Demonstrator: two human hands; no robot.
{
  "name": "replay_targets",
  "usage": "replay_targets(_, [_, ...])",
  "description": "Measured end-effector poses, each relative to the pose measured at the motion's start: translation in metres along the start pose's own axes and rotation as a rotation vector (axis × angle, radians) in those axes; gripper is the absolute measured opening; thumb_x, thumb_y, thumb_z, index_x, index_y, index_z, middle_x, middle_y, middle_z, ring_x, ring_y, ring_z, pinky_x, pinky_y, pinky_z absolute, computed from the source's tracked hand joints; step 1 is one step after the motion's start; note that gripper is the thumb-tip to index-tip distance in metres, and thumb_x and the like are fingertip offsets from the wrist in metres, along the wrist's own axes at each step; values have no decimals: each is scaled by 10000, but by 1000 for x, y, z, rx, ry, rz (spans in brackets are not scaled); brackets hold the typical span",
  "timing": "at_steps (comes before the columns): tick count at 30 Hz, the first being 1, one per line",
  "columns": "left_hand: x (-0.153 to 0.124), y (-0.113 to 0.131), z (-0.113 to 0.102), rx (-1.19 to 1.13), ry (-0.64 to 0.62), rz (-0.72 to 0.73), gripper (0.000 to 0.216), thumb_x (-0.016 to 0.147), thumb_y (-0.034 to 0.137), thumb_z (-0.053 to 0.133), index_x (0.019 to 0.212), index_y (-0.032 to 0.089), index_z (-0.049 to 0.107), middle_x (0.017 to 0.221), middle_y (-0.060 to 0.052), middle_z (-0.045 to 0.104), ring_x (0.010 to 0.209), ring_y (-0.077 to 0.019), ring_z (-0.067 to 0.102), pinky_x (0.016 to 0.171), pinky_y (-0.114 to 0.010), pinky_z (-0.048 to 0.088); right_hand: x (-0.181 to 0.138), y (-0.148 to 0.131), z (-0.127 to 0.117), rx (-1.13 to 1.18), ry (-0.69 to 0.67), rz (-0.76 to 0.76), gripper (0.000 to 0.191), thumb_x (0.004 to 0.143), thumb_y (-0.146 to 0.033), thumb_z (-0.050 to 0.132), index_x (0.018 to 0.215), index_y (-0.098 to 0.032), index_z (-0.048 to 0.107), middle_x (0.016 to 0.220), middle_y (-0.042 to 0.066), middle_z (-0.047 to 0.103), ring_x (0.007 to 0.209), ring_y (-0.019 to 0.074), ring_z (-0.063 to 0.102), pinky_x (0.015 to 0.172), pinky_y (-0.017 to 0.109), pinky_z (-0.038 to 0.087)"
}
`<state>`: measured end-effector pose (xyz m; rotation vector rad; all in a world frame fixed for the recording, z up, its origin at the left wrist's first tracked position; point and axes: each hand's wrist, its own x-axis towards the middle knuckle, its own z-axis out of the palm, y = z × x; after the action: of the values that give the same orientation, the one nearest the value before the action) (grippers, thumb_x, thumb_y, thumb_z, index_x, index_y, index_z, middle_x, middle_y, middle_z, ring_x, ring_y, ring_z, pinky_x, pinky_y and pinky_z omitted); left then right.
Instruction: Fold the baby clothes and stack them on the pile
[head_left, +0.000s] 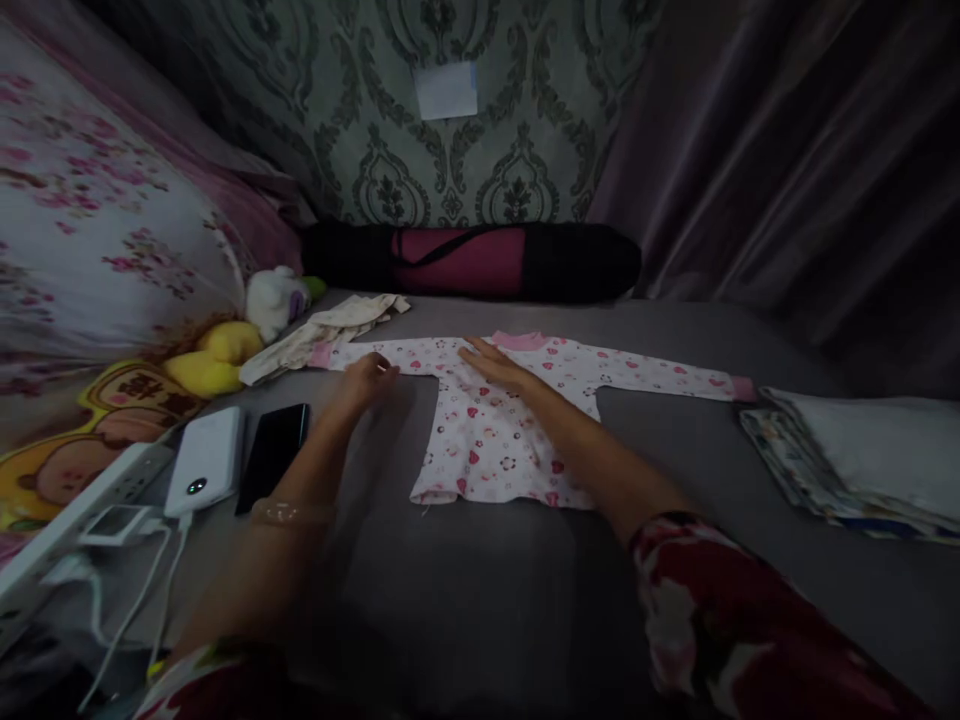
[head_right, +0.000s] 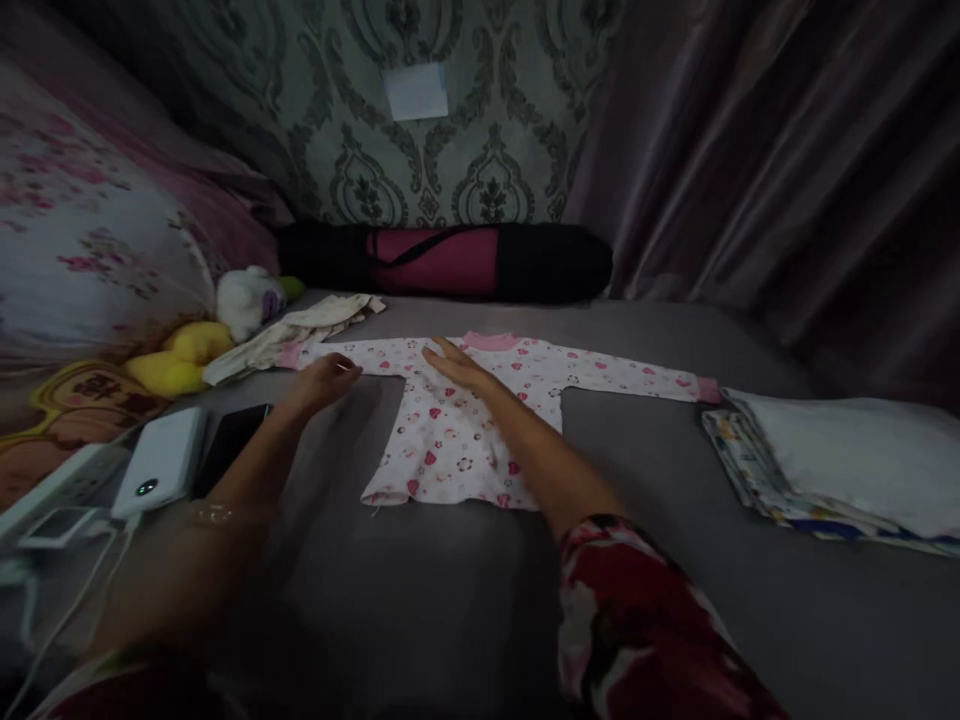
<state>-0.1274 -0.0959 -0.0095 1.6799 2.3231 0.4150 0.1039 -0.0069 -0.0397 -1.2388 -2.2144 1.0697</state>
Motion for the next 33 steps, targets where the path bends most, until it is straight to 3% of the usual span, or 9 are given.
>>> replay_targets(3, [-38,3,10,-220,-203,4,274,817,412,513,883,168,618,767,-55,680,704,-187,642,662,-282,487,-53,19,-23,33,3,-94,582,921,-346,492,1472,-186,392,1510,85,423,1337,210,448,1075,354,396])
replay_targets(8, [-99,1,16,-442,-387,-45,408,718,564,582,850,178,599,644,-15,644,611,-171,619,573,-266,453,-149,54,-51,-126,114,-20,408,873,-258,537,1268,-170,589,1193,108,658,1002,201,634,870,331,517])
replay_targets(12, [-135,0,15,-385,-381,-25,580,648,689,602,934,186,643,736,-29,678,717,-200,635,591,-271,446,-209,68,-59,-179,136,84,352,861,-282,543,1187,-173,619,1022,80,688,778,166,634,719,284,517])
replay_targets(16, [-154,-2,22,-377,-306,-35,728,576,690,688,1104,194,618,877,-35,685,842,-220,635,656,-276,463,-253,67,-55,-161,105,152,399,859,-315,554,1234,-182,574,1059,74,666,669,133,600,644,264,489])
replay_targets(20, [-161,1,30,-446,-347,-1,738,594,649,706,1169,204,579,829,-9,656,764,-193,618,617,-267,452,-276,57,-46,-279,108,130,457,845,-363,604,1265,-194,540,1124,89,618,779,158,607,734,283,477])
replay_targets(24, [-165,8,30,-509,-293,0,680,608,626,698,1108,176,606,806,-12,655,752,-190,613,607,-261,444,-282,45,-39,-355,121,143,476,858,-358,591,1294,-188,506,1146,98,602,934,198,605,816,296,449])
replay_targets(29, [-164,12,38,-604,-137,-37,568,649,621,651,993,169,648,747,-12,657,732,-186,617,614,-258,444,-282,32,-32,-451,160,252,412,878,-264,502,1284,-191,505,1114,87,651,916,211,623,742,283,417])
replay_targets(33, [-164,14,50,-717,-109,-55,548,678,647,615,964,179,628,677,2,629,653,-174,621,554,-247,438,-282,21,-26,-580,150,324,392,946,-321,424,1313,-193,476,1036,98,688,906,249,647,712,304,400])
